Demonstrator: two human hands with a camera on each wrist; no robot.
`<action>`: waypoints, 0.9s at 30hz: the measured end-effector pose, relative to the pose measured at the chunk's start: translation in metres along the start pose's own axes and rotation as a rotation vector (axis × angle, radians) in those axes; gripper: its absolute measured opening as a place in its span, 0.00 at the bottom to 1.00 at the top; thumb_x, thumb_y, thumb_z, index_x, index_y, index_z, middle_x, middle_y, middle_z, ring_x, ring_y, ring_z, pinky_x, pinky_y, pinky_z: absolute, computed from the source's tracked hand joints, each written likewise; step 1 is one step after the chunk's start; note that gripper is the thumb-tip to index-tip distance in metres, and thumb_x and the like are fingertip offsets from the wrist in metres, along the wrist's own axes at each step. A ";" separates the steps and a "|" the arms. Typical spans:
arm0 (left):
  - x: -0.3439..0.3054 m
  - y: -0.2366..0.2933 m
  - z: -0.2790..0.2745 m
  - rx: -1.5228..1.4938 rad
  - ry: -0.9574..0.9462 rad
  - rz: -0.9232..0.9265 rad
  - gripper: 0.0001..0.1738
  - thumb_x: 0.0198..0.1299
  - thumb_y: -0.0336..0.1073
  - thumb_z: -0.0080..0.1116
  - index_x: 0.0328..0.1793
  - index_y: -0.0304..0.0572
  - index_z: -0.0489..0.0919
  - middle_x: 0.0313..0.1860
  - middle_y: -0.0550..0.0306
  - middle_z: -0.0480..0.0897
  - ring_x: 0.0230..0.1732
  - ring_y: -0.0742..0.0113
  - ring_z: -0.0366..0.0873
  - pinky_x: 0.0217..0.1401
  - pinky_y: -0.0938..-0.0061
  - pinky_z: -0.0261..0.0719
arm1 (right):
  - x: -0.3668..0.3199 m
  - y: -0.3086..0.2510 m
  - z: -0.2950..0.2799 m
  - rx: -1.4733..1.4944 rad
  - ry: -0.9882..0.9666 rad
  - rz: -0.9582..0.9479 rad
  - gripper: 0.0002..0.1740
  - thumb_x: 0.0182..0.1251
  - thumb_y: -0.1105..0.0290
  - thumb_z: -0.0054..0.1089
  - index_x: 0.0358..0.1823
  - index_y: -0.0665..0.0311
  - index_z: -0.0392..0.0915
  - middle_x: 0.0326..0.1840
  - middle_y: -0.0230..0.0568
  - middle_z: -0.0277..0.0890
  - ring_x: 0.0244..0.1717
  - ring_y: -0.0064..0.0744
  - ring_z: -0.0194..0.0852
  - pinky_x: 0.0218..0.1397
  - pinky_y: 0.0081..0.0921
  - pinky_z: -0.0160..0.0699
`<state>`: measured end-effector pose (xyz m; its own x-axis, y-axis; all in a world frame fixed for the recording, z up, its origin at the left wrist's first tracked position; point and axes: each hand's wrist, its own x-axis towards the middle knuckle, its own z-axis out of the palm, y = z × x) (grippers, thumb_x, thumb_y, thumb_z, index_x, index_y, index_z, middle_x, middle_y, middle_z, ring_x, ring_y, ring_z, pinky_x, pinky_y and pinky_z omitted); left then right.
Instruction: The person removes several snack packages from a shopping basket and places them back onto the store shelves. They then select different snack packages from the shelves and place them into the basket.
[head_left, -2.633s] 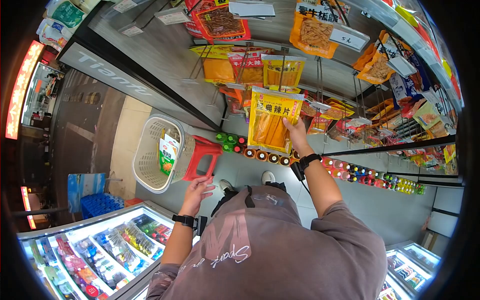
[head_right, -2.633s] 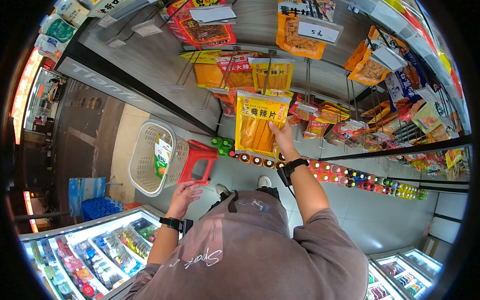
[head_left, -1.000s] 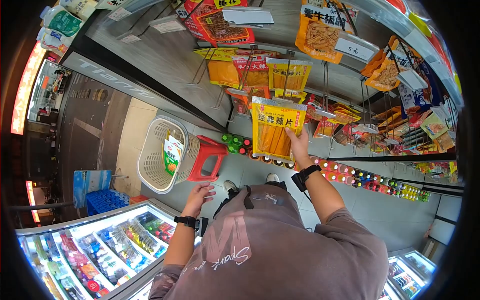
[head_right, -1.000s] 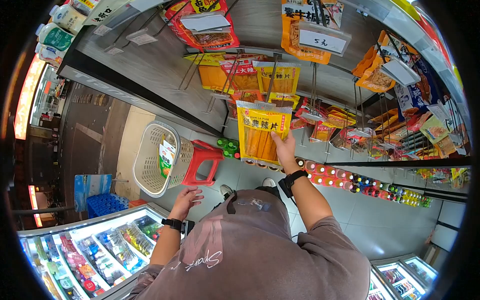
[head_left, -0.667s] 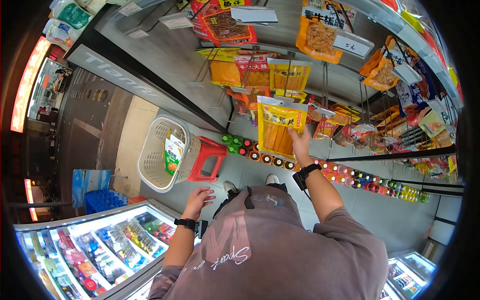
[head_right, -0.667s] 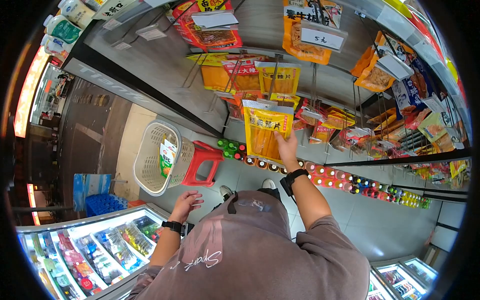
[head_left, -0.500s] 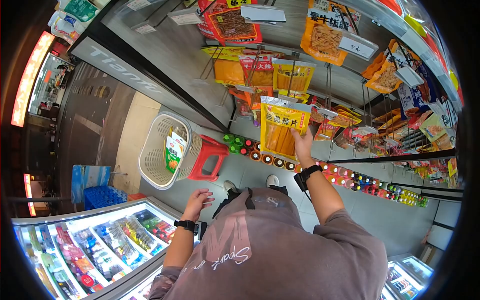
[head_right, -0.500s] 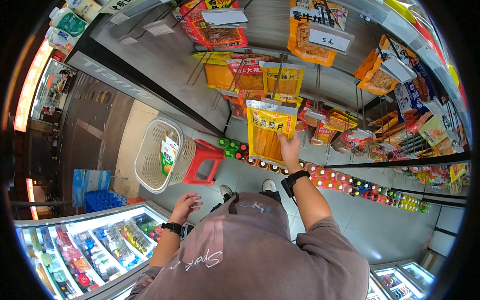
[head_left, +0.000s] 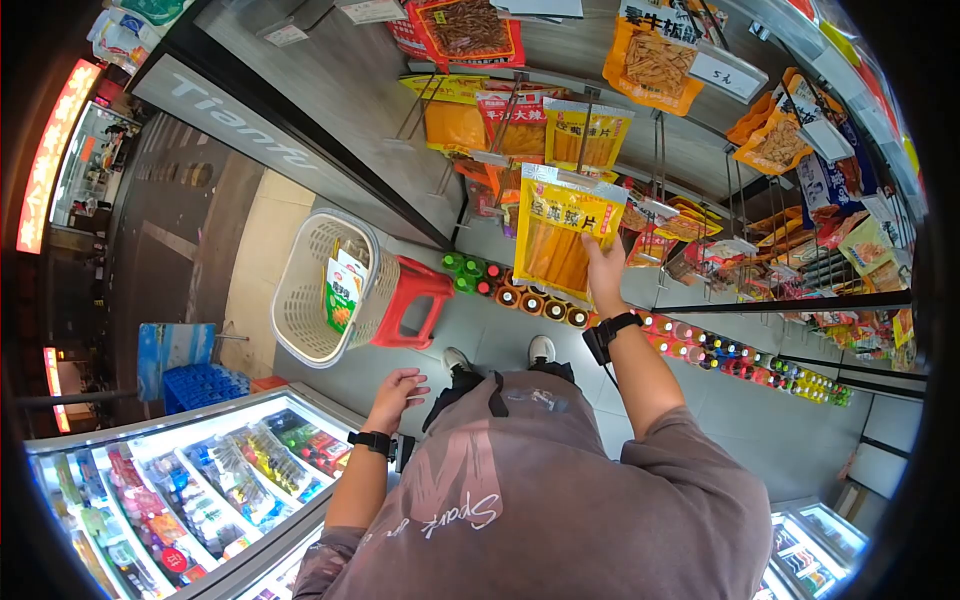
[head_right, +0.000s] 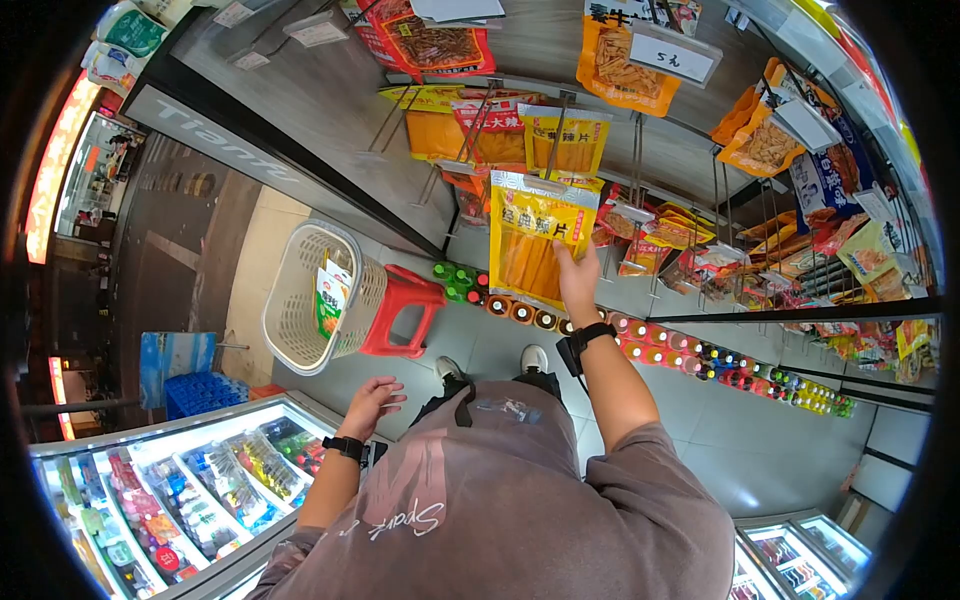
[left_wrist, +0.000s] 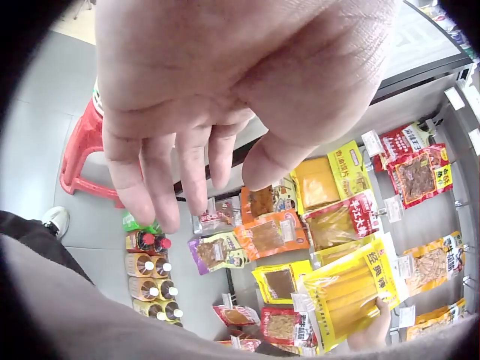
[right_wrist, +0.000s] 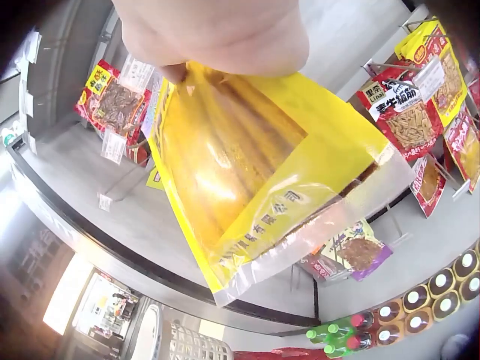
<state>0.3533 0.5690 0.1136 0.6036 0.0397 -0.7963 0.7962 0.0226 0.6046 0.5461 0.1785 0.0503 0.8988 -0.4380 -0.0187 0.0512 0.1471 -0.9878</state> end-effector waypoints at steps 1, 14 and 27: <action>-0.001 0.000 0.000 -0.001 -0.002 0.001 0.18 0.67 0.35 0.48 0.61 0.38 0.68 0.53 0.53 0.79 0.50 0.61 0.80 0.49 0.69 0.79 | 0.003 0.000 0.002 -0.040 0.014 0.026 0.16 0.63 0.73 0.60 0.51 0.70 0.73 0.45 0.38 0.79 0.46 0.25 0.75 0.52 0.23 0.70; -0.001 -0.005 -0.005 -0.033 0.023 -0.013 0.18 0.66 0.35 0.48 0.60 0.38 0.69 0.53 0.52 0.79 0.50 0.61 0.80 0.49 0.70 0.79 | 0.009 0.002 0.014 0.068 0.030 0.066 0.15 0.64 0.74 0.58 0.51 0.70 0.72 0.46 0.37 0.78 0.45 0.24 0.74 0.50 0.22 0.70; 0.011 0.005 0.001 -0.045 0.053 -0.032 0.18 0.64 0.34 0.50 0.59 0.38 0.70 0.51 0.53 0.80 0.47 0.64 0.81 0.46 0.72 0.79 | -0.004 -0.013 0.004 0.143 0.022 0.109 0.16 0.63 0.76 0.58 0.53 0.69 0.71 0.47 0.38 0.77 0.48 0.26 0.73 0.54 0.23 0.69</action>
<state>0.3644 0.5684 0.1078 0.5735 0.0907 -0.8141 0.8118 0.0699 0.5797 0.5435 0.1816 0.0634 0.8926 -0.4319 -0.1296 0.0166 0.3186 -0.9477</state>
